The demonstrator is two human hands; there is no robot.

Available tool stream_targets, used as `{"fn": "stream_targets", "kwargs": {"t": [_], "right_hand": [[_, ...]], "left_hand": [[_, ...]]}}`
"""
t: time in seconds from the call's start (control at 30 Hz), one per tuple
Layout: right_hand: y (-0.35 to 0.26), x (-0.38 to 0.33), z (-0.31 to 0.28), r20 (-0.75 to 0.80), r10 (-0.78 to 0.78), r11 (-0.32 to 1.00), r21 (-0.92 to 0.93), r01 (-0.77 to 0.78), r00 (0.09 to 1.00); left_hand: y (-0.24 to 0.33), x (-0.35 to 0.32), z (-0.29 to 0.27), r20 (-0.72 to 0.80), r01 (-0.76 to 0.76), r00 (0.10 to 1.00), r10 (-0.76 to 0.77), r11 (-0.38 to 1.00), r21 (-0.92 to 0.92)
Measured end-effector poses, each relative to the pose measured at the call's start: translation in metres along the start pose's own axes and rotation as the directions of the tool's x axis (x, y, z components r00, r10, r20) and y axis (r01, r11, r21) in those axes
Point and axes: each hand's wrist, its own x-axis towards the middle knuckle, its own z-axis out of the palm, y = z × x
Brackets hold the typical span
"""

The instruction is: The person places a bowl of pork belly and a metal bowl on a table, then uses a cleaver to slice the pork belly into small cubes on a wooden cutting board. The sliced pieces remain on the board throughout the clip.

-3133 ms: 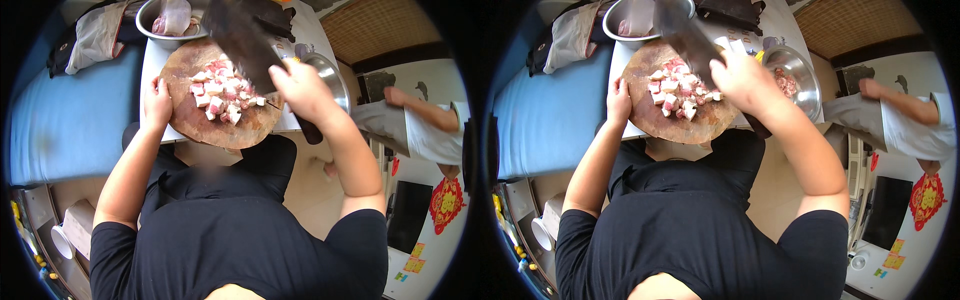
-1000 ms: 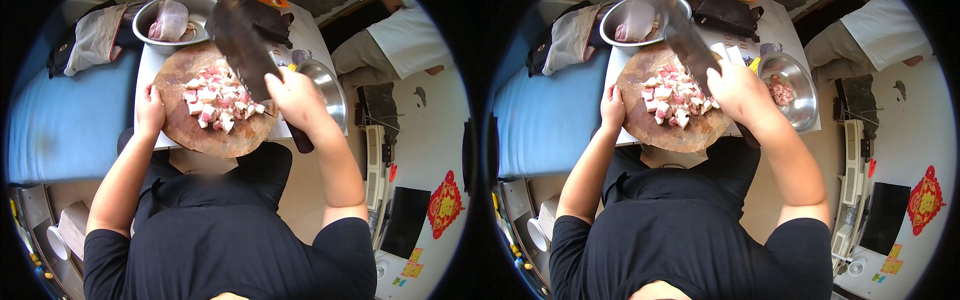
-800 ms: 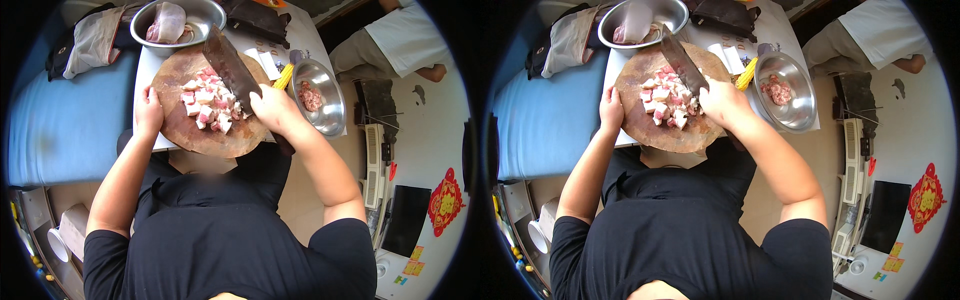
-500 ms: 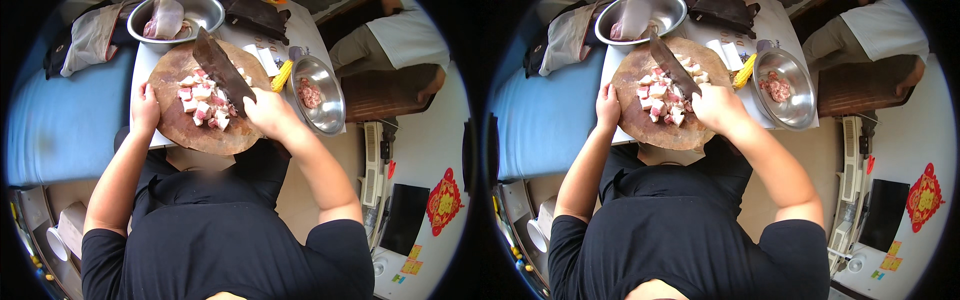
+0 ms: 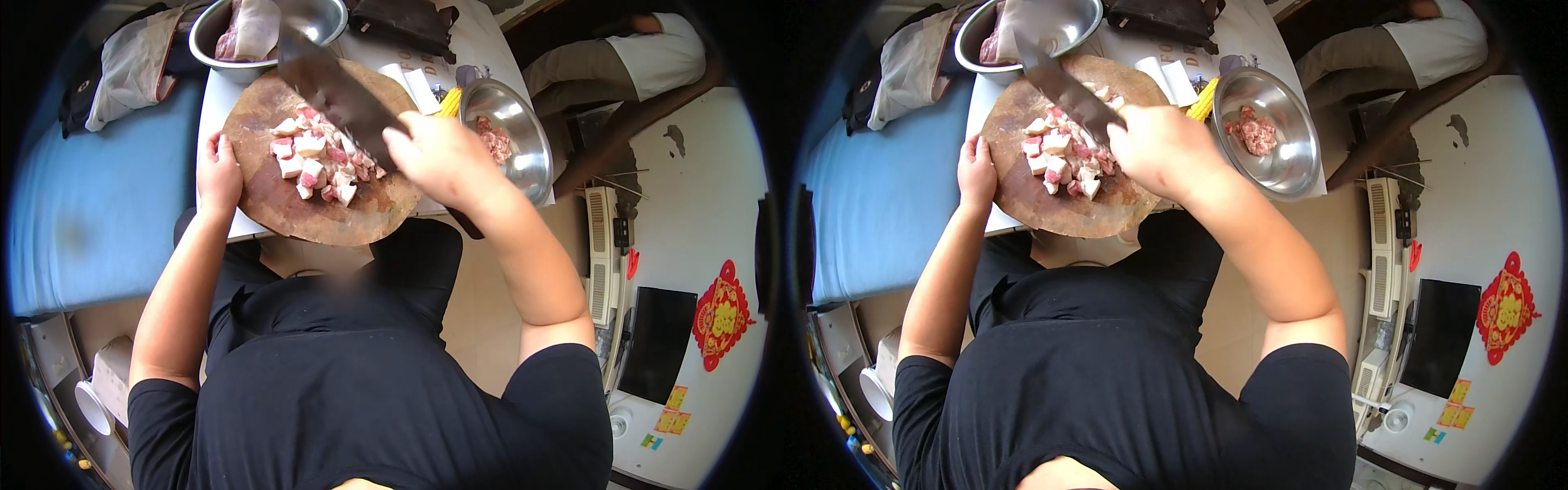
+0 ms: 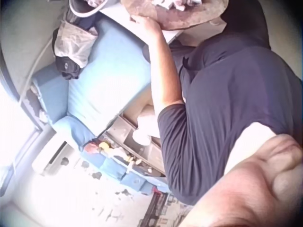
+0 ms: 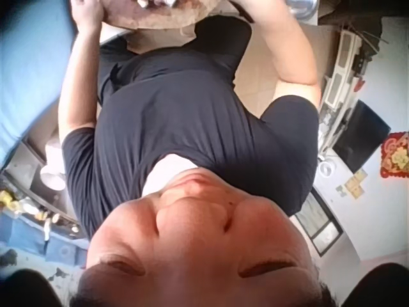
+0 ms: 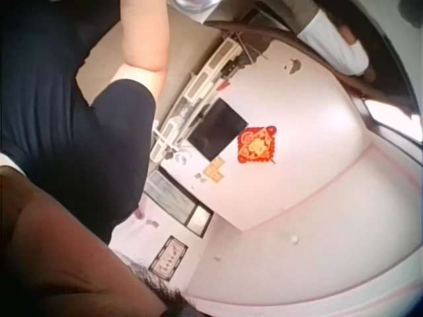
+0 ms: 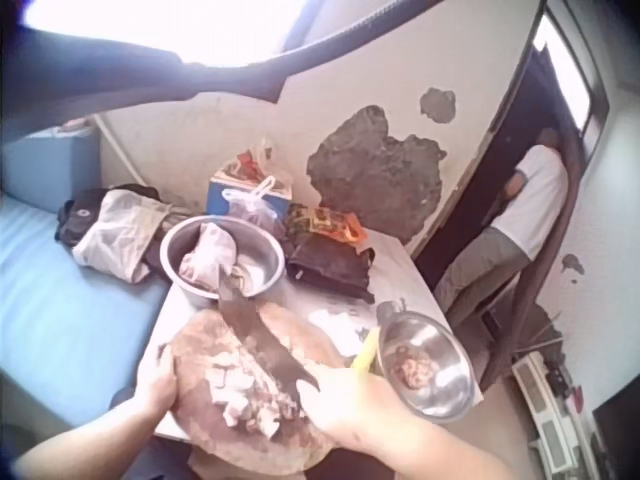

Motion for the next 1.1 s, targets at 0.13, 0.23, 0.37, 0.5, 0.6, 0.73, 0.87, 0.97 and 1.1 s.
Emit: {"fn": "stream_targets", "kwargs": {"t": [0.13, 0.23, 0.37, 0.5, 0.6, 0.73, 0.87, 0.97, 1.1], "right_hand": [[0.004, -0.011, 0.011, -0.144, 0.029, 0.973, 0.231, 0.005, 0.989], [0.018, -0.001, 0.030, 0.078, 0.070, 0.997, 0.038, -0.073, 0.995], [0.007, -0.005, -0.004, 0.007, -0.019, 0.996, 0.088, 0.018, 1.000], [0.006, -0.012, 0.023, 0.008, 0.082, 0.981, 0.176, -0.083, 0.997], [0.010, 0.001, 0.020, 0.118, 0.093, 0.994, 0.052, -0.100, 0.989], [-0.002, -0.008, -0.006, 0.025, -0.007, 0.990, 0.144, 0.004, 1.000], [-0.007, -0.011, 0.032, 0.055, 0.114, 0.991, 0.060, -0.117, 0.992], [0.005, 0.005, 0.023, 0.113, -0.011, 0.999, 0.046, 0.006, 0.994], [-0.010, -0.010, -0.009, -0.063, -0.103, 0.968, 0.223, 0.115, 0.993]], "left_hand": [[-0.005, 0.000, -0.001, -0.013, -0.018, 1.000, 0.018, 1.000, -0.024], [0.002, -0.002, 0.007, 0.013, -0.003, 1.000, 0.003, 1.000, 0.000], [0.001, -0.002, -0.001, -0.014, 0.008, 1.000, -0.007, 0.999, 0.043], [0.006, -0.004, 0.004, 0.003, 0.013, 1.000, -0.013, 1.000, -0.011], [0.000, -0.002, 0.004, -0.003, -0.005, 1.000, 0.005, 1.000, -0.031], [-0.008, 0.002, -0.003, -0.041, -0.024, 0.999, 0.025, 0.999, 0.036], [0.007, -0.004, 0.008, -0.001, -0.005, 1.000, 0.005, 0.999, -0.035], [0.005, -0.003, 0.004, -0.031, -0.024, 0.999, 0.025, 0.999, 0.033], [-0.005, 0.000, -0.001, -0.054, -0.013, 0.998, 0.012, 1.000, -0.023]]}}
